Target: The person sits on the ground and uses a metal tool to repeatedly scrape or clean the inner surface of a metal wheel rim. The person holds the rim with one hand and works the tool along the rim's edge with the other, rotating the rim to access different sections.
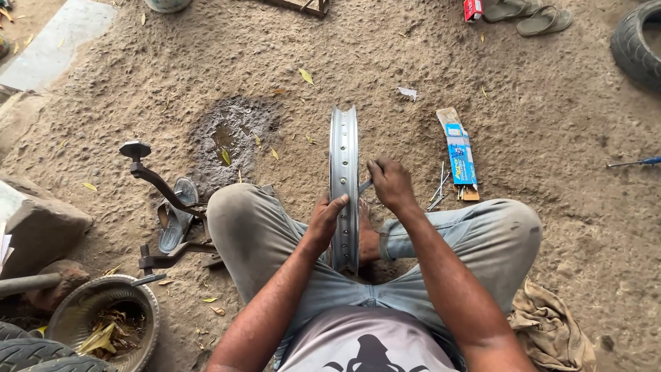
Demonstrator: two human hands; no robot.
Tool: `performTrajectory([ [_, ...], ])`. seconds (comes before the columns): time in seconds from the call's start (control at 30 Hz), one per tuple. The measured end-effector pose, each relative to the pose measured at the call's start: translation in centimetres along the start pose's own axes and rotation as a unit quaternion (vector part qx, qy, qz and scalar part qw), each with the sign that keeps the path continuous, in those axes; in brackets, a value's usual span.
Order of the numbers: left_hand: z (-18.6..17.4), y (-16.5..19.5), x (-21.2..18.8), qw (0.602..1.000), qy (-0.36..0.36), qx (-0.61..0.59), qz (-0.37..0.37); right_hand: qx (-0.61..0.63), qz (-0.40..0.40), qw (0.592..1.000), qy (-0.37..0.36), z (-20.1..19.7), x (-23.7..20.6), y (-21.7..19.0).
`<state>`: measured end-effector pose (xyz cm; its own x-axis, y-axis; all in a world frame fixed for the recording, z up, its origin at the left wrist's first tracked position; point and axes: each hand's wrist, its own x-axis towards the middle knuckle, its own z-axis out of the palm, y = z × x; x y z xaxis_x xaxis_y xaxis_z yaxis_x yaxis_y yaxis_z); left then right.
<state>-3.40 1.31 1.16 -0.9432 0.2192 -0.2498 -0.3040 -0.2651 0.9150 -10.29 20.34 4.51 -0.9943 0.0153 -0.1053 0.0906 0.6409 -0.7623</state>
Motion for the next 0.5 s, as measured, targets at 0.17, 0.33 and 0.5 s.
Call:
performTrajectory([
  [0.17,0.4,0.0,0.0,0.998,0.004,0.022,0.058,-0.057,-0.097,0.993,0.039,-1.7,-2.1,1.0],
  [0.33,0.5,0.3,-0.2,0.992,0.040,0.077,0.094,-0.301,-0.149,0.940,-0.052,-1.4,-7.0,2.7],
  [0.5,0.5,-0.1,-0.2,0.998,-0.010,0.008,0.054,0.039,-0.035,0.998,-0.034,1.5,-12.6,5.3],
])
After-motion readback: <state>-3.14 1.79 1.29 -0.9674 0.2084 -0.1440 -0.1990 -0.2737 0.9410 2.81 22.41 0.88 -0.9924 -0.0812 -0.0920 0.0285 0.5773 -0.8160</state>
